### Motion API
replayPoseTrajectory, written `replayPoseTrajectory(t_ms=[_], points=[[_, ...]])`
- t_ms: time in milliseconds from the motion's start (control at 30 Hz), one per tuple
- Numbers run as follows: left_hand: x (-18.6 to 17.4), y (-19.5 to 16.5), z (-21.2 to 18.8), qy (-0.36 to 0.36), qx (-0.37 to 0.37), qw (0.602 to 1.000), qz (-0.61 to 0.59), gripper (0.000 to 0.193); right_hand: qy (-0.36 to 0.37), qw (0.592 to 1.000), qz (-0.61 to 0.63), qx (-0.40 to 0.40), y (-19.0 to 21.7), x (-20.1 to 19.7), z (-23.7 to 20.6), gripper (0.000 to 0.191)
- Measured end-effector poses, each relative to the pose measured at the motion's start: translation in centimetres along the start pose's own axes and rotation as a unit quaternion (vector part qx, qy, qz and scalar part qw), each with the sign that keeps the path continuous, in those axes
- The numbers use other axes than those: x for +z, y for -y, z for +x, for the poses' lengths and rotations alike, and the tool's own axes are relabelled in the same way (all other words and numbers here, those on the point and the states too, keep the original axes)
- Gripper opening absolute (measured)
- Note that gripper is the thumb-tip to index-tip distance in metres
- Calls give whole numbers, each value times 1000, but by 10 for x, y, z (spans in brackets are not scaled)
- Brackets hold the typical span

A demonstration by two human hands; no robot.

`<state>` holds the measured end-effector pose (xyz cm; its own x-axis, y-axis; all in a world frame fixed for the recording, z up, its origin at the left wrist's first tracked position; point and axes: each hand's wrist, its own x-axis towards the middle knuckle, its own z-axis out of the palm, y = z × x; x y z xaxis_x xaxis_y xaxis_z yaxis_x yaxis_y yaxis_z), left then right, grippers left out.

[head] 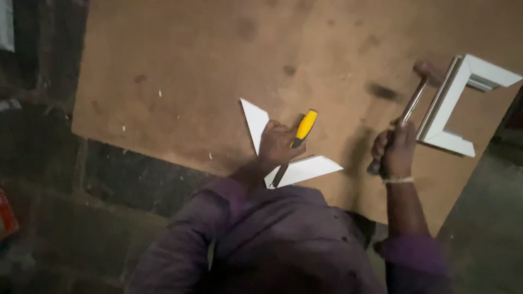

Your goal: The person holds a chisel against the edge of a cut white foam letter on the workbench and taps it with a mallet to trim the edge. They reposition and turn the letter, work on additional foam letters, and at one point hold two letter pieces together while continuing to chisel.

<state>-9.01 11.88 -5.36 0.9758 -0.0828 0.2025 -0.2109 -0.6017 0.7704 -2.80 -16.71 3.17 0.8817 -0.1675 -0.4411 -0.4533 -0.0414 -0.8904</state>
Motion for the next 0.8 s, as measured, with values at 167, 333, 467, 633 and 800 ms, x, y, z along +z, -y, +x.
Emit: replayPoseTrajectory(t_ms=[167,333,467,633,800], points=[[2,8,13,-57,-37,998,2,23,5,999,6,43,-34,-11,-38,29],[5,9,9,-96,-19,995,-18,20,-2,993,10,114,-80,-22,-74,26],[0,6,11,-88,-14,996,-6,22,1,994,-7,108,-94,-23,-95,30],[-3,-2,16,-79,16,996,43,35,-14,987,-131,96,-65,-23,-86,32],[1,-2,15,-47,-15,998,42,28,-16,997,-73,-26,-6,-13,-38,31]])
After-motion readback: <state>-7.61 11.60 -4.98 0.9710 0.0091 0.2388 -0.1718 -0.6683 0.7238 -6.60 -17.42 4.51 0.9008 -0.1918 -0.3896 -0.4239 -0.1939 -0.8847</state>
